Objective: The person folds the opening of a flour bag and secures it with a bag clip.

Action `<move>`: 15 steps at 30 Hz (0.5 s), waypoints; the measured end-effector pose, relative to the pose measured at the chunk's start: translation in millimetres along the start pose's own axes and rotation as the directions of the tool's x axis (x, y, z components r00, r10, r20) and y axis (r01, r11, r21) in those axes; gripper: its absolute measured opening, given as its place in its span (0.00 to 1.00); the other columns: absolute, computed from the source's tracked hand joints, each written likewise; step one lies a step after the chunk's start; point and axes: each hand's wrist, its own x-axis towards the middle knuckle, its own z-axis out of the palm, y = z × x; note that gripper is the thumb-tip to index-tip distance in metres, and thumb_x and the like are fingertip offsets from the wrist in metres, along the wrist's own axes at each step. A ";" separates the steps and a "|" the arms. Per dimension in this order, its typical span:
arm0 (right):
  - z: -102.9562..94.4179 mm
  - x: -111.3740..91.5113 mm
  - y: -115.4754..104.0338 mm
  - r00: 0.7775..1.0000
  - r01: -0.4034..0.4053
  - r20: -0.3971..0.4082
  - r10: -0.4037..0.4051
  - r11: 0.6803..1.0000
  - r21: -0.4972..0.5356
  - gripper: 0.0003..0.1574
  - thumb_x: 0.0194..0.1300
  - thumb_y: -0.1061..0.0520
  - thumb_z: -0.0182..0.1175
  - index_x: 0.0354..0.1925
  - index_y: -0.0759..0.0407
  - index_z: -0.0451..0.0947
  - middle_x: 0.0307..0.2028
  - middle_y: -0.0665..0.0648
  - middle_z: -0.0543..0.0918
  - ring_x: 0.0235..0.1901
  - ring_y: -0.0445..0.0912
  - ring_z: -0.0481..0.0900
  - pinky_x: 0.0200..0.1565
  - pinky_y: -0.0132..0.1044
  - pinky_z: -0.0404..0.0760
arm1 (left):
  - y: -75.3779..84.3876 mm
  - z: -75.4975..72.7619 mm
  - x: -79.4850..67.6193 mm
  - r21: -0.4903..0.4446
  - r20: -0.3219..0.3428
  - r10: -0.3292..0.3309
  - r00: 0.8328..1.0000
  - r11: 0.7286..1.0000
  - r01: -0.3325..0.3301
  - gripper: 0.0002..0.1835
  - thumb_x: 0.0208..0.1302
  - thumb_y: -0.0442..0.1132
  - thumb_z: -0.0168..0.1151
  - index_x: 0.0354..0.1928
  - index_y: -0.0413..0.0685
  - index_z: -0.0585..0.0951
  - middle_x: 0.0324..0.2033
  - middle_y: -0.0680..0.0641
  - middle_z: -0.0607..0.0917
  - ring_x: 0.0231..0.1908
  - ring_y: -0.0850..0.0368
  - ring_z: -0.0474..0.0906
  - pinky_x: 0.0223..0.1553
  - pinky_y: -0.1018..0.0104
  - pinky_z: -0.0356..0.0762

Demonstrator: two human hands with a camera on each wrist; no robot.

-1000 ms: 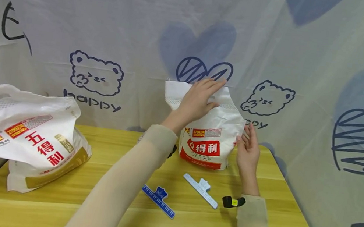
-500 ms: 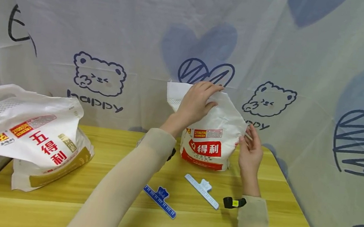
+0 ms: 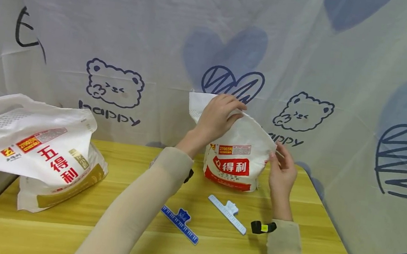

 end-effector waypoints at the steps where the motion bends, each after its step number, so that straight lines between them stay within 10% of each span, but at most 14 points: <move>1: -0.1 -0.1 -0.1 1.000 0.002 -0.001 -0.002 1.000 0.000 0.24 0.78 0.54 0.60 0.69 0.46 0.77 0.67 0.50 0.79 0.65 0.49 0.78 0.65 0.44 0.79 | -0.6 -0.2 -1.3 0.000 -0.004 0.005 1.000 1.000 -0.005 0.08 0.73 0.38 0.67 0.49 0.48 0.88 0.48 0.49 0.88 0.54 0.51 0.80 0.66 0.62 0.72; 15: -1.1 0.1 -1.4 1.000 0.026 0.005 -0.027 0.998 0.064 0.16 0.76 0.55 0.62 0.56 0.60 0.84 0.55 0.49 0.82 0.59 0.43 0.80 0.63 0.39 0.80 | -5.6 -8.0 -13.8 0.006 0.019 0.028 0.999 1.000 -0.028 0.03 0.68 0.34 0.70 0.42 0.48 0.89 0.50 0.48 0.87 0.57 0.50 0.78 0.70 0.61 0.68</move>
